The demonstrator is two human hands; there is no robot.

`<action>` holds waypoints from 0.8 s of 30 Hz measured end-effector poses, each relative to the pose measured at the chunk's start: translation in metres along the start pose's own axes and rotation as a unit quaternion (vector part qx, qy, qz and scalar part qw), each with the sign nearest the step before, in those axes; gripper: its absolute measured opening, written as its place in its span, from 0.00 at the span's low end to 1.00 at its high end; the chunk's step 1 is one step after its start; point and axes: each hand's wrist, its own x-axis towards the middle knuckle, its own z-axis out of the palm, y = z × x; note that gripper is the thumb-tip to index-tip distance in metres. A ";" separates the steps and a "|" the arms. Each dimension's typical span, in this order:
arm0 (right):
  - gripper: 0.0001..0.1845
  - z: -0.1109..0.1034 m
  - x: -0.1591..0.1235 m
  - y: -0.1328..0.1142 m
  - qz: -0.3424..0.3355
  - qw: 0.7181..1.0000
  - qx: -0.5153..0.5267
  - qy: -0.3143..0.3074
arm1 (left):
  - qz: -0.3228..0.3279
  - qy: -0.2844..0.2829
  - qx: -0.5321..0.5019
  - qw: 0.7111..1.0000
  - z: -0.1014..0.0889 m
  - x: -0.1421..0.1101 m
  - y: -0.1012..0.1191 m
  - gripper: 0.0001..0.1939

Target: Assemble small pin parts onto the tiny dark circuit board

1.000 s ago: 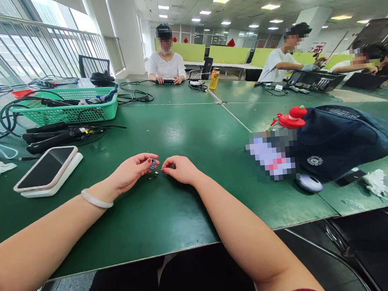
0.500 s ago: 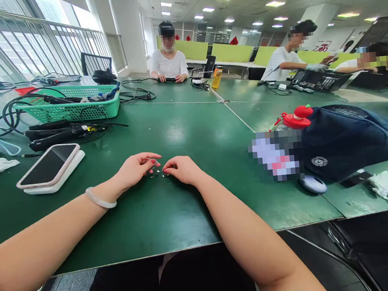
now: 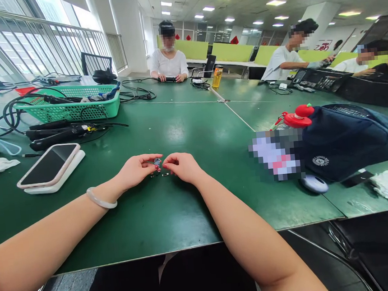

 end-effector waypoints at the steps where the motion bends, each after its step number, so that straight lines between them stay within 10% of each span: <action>1: 0.06 0.001 0.000 0.000 0.007 1.000 0.006 0.003 | 0.000 0.000 0.006 1.000 0.000 0.000 -0.001 0.24; 11: 0.05 0.002 0.003 0.003 0.015 0.996 0.069 0.048 | 0.011 -0.006 0.042 0.999 0.000 0.000 -0.001 0.24; 24: 0.10 0.001 0.001 0.003 0.000 0.982 -0.187 0.017 | 0.035 0.008 0.080 0.996 -0.003 0.003 -0.009 0.23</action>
